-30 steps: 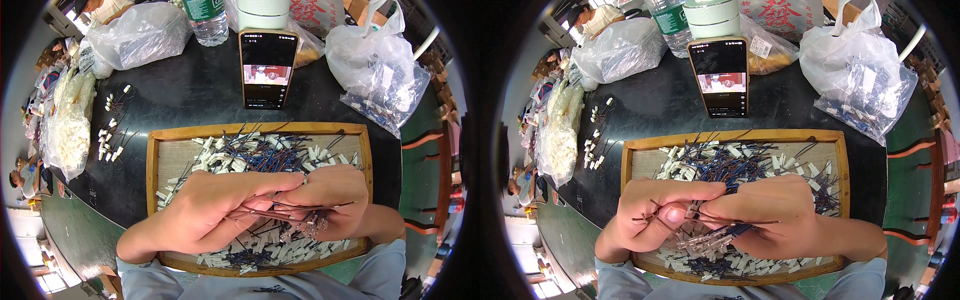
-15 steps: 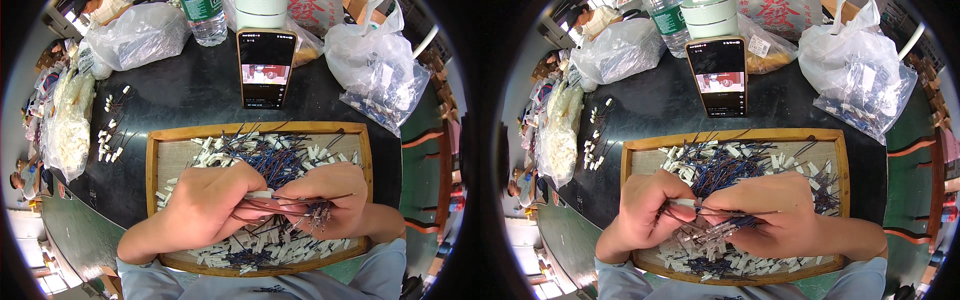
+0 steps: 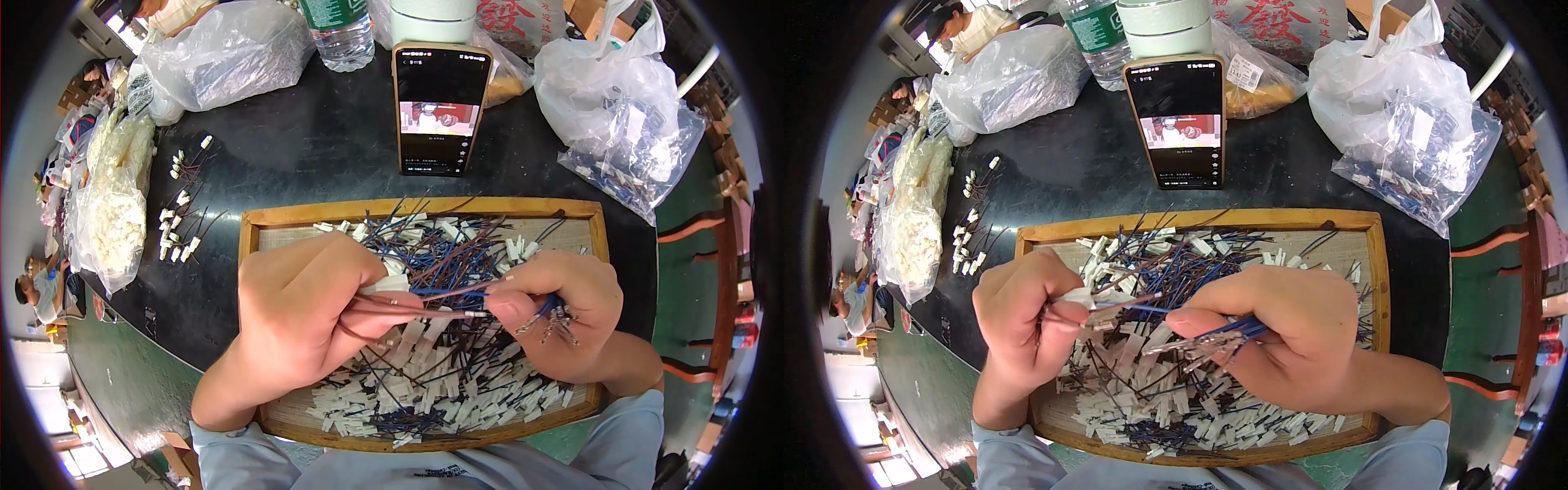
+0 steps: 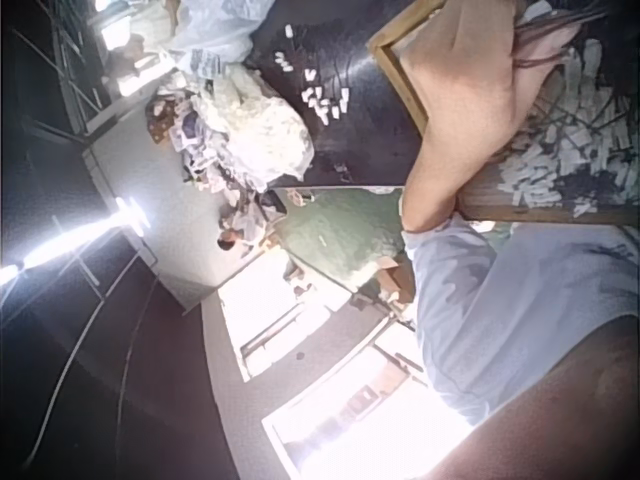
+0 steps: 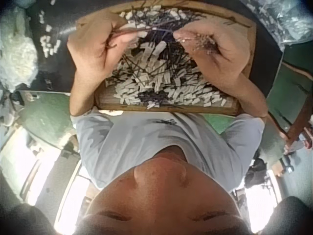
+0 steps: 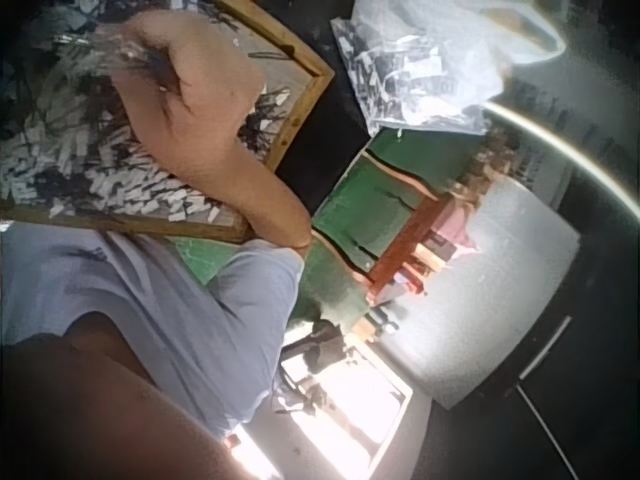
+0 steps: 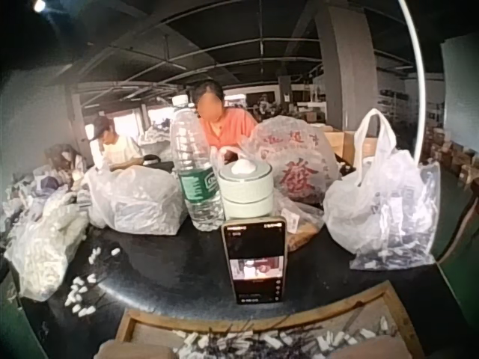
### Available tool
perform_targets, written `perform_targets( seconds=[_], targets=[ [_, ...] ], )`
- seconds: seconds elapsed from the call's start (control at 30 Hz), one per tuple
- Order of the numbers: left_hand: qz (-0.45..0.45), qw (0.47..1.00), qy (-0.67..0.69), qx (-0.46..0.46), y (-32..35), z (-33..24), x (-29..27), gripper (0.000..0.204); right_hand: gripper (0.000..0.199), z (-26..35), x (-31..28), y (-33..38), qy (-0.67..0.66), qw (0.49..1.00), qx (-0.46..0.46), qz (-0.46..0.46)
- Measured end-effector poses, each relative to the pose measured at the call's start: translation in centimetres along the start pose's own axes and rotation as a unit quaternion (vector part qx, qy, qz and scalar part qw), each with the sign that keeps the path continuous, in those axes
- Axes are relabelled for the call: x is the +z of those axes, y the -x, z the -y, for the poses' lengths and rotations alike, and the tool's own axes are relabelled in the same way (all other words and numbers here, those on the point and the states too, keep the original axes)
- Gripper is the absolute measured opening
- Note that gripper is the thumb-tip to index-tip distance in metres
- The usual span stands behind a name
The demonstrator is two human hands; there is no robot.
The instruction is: The person inserts wires into plastic connector housings by hand, spreads the assembled connectors across a wooden tray, and picks up wire connectors from the table.
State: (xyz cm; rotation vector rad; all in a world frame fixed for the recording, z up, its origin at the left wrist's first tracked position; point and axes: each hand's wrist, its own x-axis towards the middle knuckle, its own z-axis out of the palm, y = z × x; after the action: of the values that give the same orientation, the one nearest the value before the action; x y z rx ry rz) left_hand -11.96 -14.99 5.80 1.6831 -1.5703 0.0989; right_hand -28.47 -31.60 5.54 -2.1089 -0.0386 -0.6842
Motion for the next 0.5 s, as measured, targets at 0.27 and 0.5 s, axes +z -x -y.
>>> perform_targets(
  seconds=[0.27, 0.5],
  targets=[
    [0.035, 0.995, 0.077, -0.061, -0.3, 0.5, 0.0, 0.037, 0.014, 0.2, 0.1, -0.2, 0.03, 0.999, 0.029, -0.029],
    [0.017, 0.993, 0.111, -0.029, -0.2, 0.8, 0.4, 0.035, 0.008, -0.8, -0.6, 0.2, 0.006, 1.0, 0.013, 0.028]
  ],
)
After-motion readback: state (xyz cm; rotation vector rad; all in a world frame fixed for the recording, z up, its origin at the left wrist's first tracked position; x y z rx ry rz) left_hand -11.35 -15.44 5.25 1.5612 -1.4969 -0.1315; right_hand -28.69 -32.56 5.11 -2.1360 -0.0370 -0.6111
